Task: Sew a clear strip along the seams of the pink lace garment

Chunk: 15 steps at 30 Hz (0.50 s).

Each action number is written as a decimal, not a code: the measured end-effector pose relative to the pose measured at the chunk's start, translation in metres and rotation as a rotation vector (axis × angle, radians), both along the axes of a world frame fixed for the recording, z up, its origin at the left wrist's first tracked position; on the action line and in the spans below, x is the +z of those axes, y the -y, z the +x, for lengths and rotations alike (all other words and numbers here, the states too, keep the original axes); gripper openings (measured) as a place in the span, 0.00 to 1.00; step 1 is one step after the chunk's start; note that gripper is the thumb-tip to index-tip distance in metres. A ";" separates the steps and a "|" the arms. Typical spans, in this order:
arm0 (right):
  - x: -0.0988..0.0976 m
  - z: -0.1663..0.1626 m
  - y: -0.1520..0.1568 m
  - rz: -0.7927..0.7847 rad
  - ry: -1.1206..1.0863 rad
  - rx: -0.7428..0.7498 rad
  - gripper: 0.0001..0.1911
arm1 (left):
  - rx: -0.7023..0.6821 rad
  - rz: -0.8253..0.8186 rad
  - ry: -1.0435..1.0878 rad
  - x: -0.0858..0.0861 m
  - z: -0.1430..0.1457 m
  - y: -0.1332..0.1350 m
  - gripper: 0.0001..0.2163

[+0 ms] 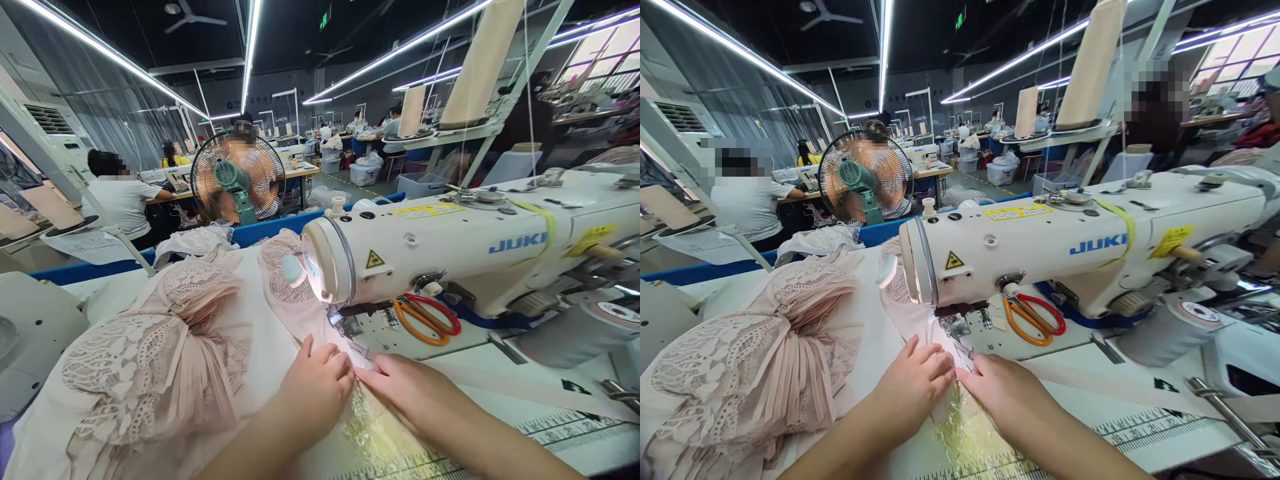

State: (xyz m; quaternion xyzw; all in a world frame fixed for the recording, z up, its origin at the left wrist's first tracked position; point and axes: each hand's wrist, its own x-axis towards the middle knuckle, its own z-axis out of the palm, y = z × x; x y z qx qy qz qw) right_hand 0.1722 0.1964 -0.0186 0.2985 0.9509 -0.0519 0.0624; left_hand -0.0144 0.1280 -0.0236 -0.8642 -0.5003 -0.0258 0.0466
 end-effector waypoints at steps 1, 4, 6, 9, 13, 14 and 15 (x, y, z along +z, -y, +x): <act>0.003 -0.003 0.000 -0.001 0.011 -0.016 0.21 | 0.002 -0.014 0.007 0.001 0.000 0.000 0.14; 0.010 -0.011 0.000 0.001 0.065 -0.059 0.20 | 0.017 -0.045 0.015 0.004 -0.002 -0.001 0.19; 0.015 -0.016 0.000 -0.005 0.105 -0.090 0.20 | 0.021 -0.035 0.018 0.003 -0.003 -0.002 0.17; 0.022 -0.023 0.000 -0.034 0.121 -0.119 0.21 | 0.026 0.013 0.027 -0.002 -0.006 -0.004 0.13; 0.026 -0.032 0.000 -0.061 0.167 -0.150 0.29 | 0.040 0.051 0.014 -0.007 -0.010 -0.007 0.11; 0.025 -0.035 0.000 -0.061 0.179 -0.158 0.31 | 0.049 0.046 0.010 -0.007 -0.011 -0.007 0.11; 0.025 -0.037 0.000 -0.060 0.185 -0.166 0.32 | 0.060 0.039 0.007 -0.006 -0.011 -0.008 0.11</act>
